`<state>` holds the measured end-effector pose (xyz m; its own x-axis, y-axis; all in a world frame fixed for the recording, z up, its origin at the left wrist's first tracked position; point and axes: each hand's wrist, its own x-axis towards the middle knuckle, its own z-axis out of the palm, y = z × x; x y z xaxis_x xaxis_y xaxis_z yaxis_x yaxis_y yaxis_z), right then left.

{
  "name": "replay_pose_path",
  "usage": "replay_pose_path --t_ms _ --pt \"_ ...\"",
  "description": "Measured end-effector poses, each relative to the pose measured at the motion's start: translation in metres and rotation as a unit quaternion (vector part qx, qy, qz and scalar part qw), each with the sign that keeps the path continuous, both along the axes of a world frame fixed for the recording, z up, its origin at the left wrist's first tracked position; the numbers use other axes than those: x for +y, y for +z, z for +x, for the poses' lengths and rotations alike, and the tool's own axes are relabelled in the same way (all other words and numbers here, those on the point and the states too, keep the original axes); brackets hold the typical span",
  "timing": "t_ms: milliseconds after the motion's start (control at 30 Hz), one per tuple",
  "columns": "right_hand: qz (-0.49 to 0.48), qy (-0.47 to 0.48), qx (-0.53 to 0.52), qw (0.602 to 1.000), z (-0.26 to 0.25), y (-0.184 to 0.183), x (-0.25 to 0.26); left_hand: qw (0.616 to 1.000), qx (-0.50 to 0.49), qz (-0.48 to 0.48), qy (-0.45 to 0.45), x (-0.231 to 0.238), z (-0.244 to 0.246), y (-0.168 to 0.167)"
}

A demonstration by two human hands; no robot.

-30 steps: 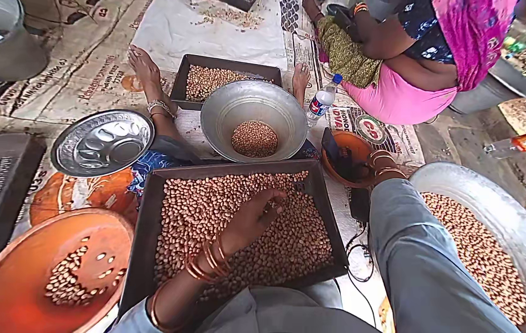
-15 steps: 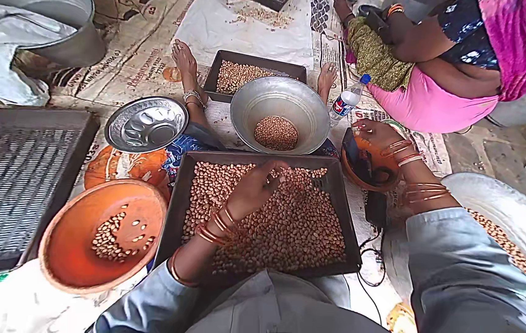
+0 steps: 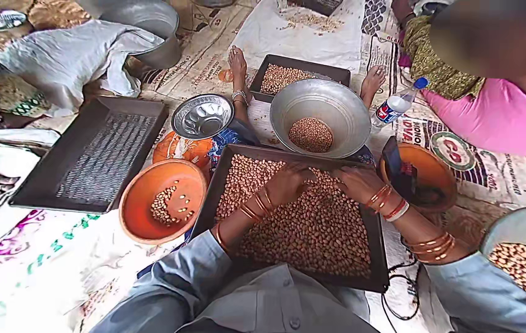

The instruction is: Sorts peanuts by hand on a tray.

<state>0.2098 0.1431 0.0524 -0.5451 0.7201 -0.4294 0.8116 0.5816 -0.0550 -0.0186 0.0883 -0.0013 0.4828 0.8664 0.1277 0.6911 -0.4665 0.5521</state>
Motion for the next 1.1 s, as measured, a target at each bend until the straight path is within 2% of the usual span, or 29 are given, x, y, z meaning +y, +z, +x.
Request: replay_pose_path --t_ms 67,100,200,300,333,367,433,467,500,533,567,600,667,733,867,1000,1100 --pt "-0.046 -0.013 -0.053 0.997 -0.003 -0.001 -0.005 0.994 0.052 -0.032 -0.09 0.002 0.006 -0.007" --pt "-0.072 -0.01 -0.069 0.995 -0.008 -0.003 -0.011 0.989 0.083 -0.06 -0.103 0.003 0.005 -0.008" --pt "-0.127 0.026 -0.081 0.988 -0.033 -0.009 -0.05 0.976 0.159 -0.142 -0.047 0.006 -0.008 0.004" --pt "-0.159 0.091 -0.011 0.983 -0.048 -0.002 -0.086 0.955 0.188 -0.215 0.076 -0.008 -0.02 0.04" --pt "-0.18 0.114 0.025 0.977 -0.048 0.002 -0.088 0.959 0.141 -0.196 0.148 -0.021 -0.026 0.04" --pt "-0.198 0.129 0.067 0.969 -0.047 0.007 -0.086 0.944 0.066 -0.223 0.233 -0.034 -0.028 0.048" --pt "-0.195 0.134 0.156 0.959 -0.038 0.016 -0.067 0.885 -0.088 -0.27 0.369 -0.052 -0.032 0.06" --pt "-0.158 0.118 0.18 0.964 -0.03 0.019 -0.055 0.868 -0.104 -0.289 0.391 -0.053 -0.034 0.06" --pt "-0.075 0.1 0.209 0.97 -0.019 0.016 -0.041 0.87 -0.092 -0.292 0.385 -0.052 -0.036 0.058" --pt "0.024 0.084 0.219 0.972 -0.007 0.01 -0.026 0.893 -0.057 -0.272 0.354 -0.046 -0.039 0.049" --pt "0.102 0.067 0.194 0.974 0.005 0.006 -0.013 0.923 0.002 -0.224 0.313 -0.036 -0.037 0.041" --pt "0.135 0.04 0.142 0.98 0.013 0.007 -0.003 0.952 0.08 -0.142 0.258 -0.02 -0.034 0.033" --pt "0.122 -0.007 0.052 0.991 0.02 0.007 0.012 0.967 0.126 -0.078 0.205 -0.004 -0.027 0.028" --pt "0.076 -0.027 0.002 0.997 0.019 -0.001 0.019 0.971 0.131 -0.076 0.186 -0.002 -0.021 0.028" --pt "0.057 -0.011 -0.039 0.998 0.015 -0.022 0.019 0.983 0.086 -0.056 0.151 -0.002 -0.022 0.018" --pt "0.048 0.004 -0.071 0.996 0.007 -0.027 0.015 0.99 0.05 -0.045 0.121 -0.005 -0.012 0.014" --pt "0.029 -0.002 -0.086 0.996 0.002 -0.022 0.011 0.994 0.012 -0.092 0.052 -0.008 0.0 0.014"
